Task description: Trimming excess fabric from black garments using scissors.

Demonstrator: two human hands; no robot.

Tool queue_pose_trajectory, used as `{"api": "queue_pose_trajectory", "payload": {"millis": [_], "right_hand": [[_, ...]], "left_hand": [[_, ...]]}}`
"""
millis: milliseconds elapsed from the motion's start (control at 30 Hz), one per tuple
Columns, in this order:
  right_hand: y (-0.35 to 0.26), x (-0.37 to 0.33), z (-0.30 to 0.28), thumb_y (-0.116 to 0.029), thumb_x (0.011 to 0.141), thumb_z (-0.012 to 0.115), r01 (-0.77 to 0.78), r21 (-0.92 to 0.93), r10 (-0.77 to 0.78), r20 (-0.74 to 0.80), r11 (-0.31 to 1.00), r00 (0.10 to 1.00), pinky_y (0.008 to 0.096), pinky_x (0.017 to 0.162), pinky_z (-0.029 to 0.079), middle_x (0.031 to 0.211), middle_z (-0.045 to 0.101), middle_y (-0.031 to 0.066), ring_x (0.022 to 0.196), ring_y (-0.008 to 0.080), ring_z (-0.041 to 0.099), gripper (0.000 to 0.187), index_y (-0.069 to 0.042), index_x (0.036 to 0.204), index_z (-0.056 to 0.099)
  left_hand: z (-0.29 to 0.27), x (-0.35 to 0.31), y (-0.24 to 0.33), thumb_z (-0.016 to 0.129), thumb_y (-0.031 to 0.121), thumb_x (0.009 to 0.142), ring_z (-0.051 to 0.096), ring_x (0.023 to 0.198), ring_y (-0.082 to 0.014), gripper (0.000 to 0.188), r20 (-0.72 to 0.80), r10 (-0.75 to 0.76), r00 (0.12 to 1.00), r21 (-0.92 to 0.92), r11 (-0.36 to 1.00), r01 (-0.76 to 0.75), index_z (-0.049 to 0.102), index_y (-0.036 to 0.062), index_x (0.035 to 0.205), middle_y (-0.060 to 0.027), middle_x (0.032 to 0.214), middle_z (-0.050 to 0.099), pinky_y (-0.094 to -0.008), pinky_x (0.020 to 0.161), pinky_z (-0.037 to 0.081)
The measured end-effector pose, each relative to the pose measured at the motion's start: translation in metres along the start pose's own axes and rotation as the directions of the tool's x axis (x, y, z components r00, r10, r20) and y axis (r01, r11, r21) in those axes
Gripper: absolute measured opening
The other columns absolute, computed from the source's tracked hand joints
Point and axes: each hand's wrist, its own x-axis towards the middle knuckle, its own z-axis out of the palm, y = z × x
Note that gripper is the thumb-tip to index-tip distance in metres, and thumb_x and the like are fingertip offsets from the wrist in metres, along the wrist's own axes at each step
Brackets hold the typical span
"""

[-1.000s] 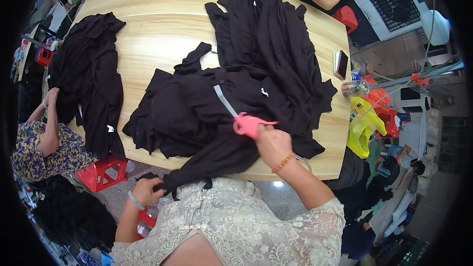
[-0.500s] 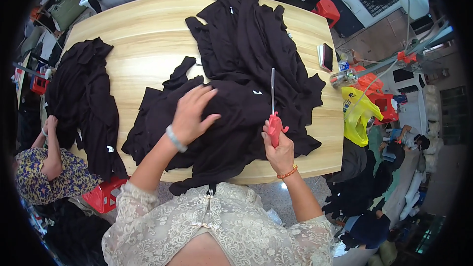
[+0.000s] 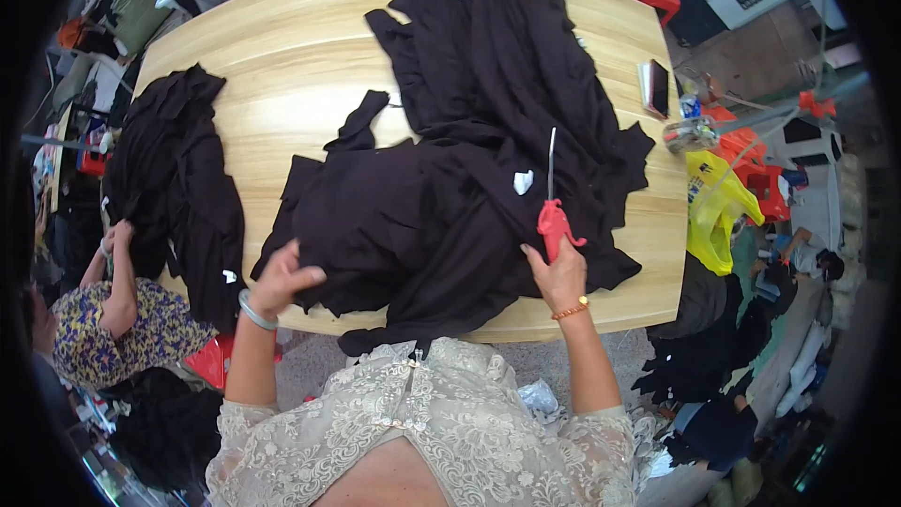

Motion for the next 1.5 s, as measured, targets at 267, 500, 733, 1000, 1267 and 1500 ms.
{"api": "queue_pose_trajectory", "payload": {"millis": [267,500,733,1000,1267,1500], "right_hand": [[-0.047,-0.014,-0.053,-0.013,0.080,0.071,0.178,-0.459,-0.070,0.243,0.870,0.968,0.0460,0.071,0.051,0.099,0.062,0.0221,0.087,0.0413,0.062,0.026,0.000,0.097,0.057],[-0.082,-0.016,-0.037,0.003,0.080,0.062,0.259,0.022,-0.256,0.255,0.966,0.932,0.0453,0.072,0.050,0.091,0.062,0.0192,0.085,0.0429,0.061,0.031,-0.005,0.106,0.047],[-0.091,-0.018,-0.032,-0.002,0.078,0.067,0.444,-0.038,-0.381,0.451,0.895,0.807,0.0405,0.073,0.048,0.086,0.061,0.0130,0.081,0.0321,0.061,0.029,-0.006,0.103,0.054],[-0.092,-0.029,-0.031,-0.016,0.084,0.067,0.404,-0.140,-0.235,0.626,0.904,0.744,0.0435,0.066,0.049,0.075,0.063,0.0126,0.072,0.0331,0.063,0.022,-0.007,0.098,0.053],[-0.129,-0.008,-0.033,-0.027,0.088,0.064,0.525,-0.136,-0.318,0.660,0.840,0.680,0.0463,0.058,0.049,0.065,0.062,0.0162,0.063,0.0363,0.064,0.023,-0.008,0.096,0.053],[-0.128,-0.018,-0.027,-0.017,0.086,0.067,0.457,-0.032,-0.361,0.565,0.889,0.742,0.0417,0.067,0.050,0.080,0.063,0.0128,0.076,0.0326,0.064,0.023,-0.006,0.102,0.054]], "left_hand": [[0.027,-0.023,-0.073,0.043,0.023,0.103,0.069,0.095,-0.0296,0.033,0.106,-0.069,0.992,-0.611,0.782,0.120,0.065,-0.0013,0.106,-0.0179,0.106,0.069,-0.0475,0.086,0.056],[0.033,0.042,0.000,0.037,0.041,0.103,0.056,0.118,-0.0379,0.049,0.117,0.054,0.992,-0.762,0.645,0.054,0.050,0.0031,0.132,-0.0193,0.125,0.060,-0.0600,0.099,0.041],[0.041,0.080,-0.040,0.063,0.018,0.093,0.064,0.102,-0.0203,0.016,-0.031,-0.004,1.000,-0.444,0.896,-0.010,0.049,0.0133,0.099,-0.0048,0.097,0.066,-0.0436,0.093,0.050],[0.039,0.090,-0.055,0.065,0.012,0.092,0.068,0.088,-0.0227,0.013,-0.180,-0.143,0.973,-0.505,0.862,0.034,0.059,0.0099,0.081,-0.0075,0.090,0.069,-0.0424,0.083,0.054],[0.018,0.088,-0.019,0.061,0.024,0.095,0.065,0.076,-0.0137,0.016,-0.186,-0.068,0.980,-0.365,0.931,-0.005,0.059,0.0120,0.085,-0.0020,0.081,0.066,-0.0320,0.071,0.052],[0.010,0.088,0.021,0.056,0.027,0.098,0.061,0.081,-0.0088,0.021,-0.135,0.106,0.985,-0.315,0.938,-0.144,0.064,0.0076,0.096,0.0002,0.090,0.067,-0.0236,0.078,0.048]]}}
